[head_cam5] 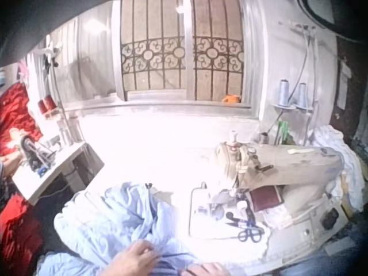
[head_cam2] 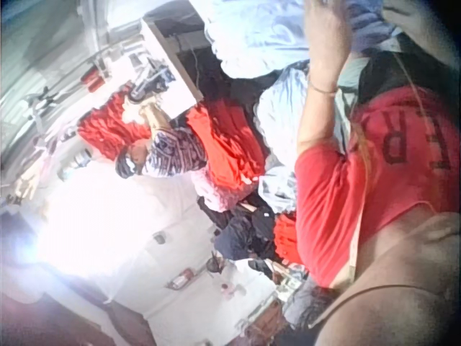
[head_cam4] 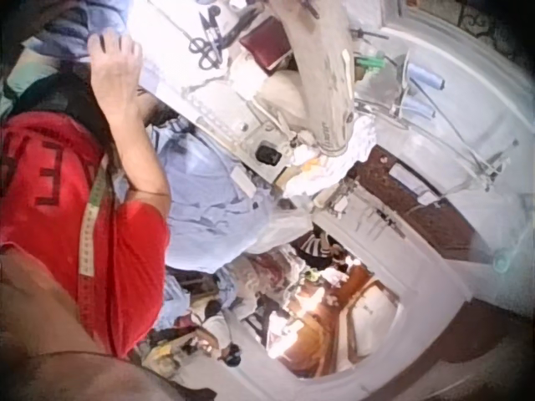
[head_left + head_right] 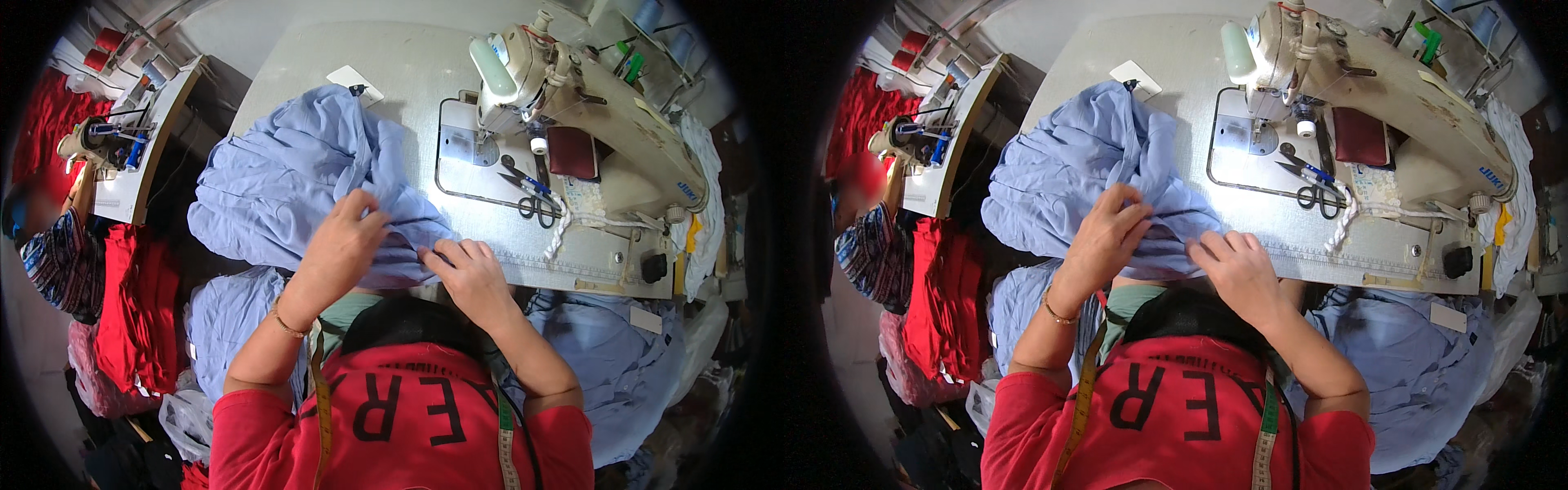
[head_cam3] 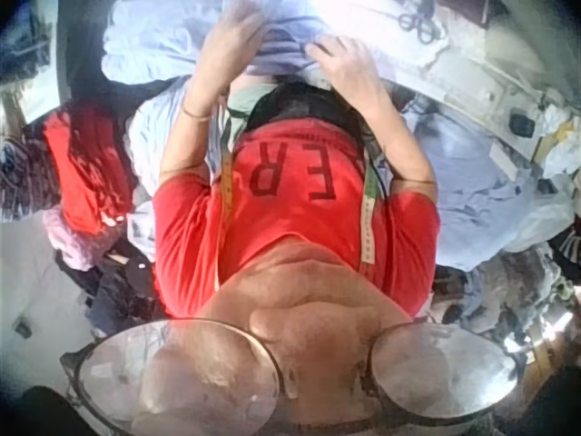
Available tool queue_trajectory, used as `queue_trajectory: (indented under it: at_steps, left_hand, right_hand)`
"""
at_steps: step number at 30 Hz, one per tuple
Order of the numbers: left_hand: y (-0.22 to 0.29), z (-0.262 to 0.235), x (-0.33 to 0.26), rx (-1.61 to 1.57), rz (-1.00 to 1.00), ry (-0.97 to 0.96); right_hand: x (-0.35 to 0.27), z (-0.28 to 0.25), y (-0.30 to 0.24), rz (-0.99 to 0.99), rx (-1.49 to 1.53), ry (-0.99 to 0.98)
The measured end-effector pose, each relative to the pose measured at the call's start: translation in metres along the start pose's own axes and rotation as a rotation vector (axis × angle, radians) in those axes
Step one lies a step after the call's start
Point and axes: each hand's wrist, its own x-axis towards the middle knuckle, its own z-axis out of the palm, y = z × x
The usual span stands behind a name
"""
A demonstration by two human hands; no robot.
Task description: The person trims loose threads from a light blue shirt using scissors. They repeatedly pick up the shirt, locate threads, cut them, and place the shirt back on the table.
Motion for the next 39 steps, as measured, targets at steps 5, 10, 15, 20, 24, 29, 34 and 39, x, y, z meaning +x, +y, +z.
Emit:
queue_trajectory:
  at_steps: [5, 10, 15, 20, 24, 29, 34, 39]
  left_hand:
    - [0.027, 0.017, 0.025, -0.276, -0.082, -0.211]
    - [-0.006, 0.048, 0.026, -0.05, -0.037, -0.046]
    - [-0.007, 0.049, 0.021, -0.124, -0.147, -0.122]
    - [-0.007, 0.046, 0.015, -0.271, -0.191, -0.062]
    - [0.001, 0.043, 0.009, -0.435, -0.178, -0.023]
    - [0.005, 0.044, 0.004, -0.446, -0.176, 0.016]
    - [0.005, 0.051, 0.001, -0.45, -0.206, 0.047]
    - [0.003, 0.054, -0.003, -0.462, -0.222, 0.061]
  right_hand:
    - [-0.002, -0.002, -0.003, -0.028, -0.061, -0.027]
    - [-0.005, -0.001, -0.004, -0.018, -0.011, 0.024]
    - [-0.006, 0.0, -0.005, -0.01, 0.004, 0.022]
    - [-0.007, -0.002, -0.004, -0.006, 0.092, 0.062]
    - [-0.01, -0.012, 0.025, 0.083, 0.316, 0.181]
    - [-0.004, -0.028, 0.095, 0.404, -0.25, 0.099]
    - [0.011, -0.022, 0.119, 0.45, -0.267, -0.042]
    - [0.01, -0.032, 0.112, 0.312, -0.097, 0.01]
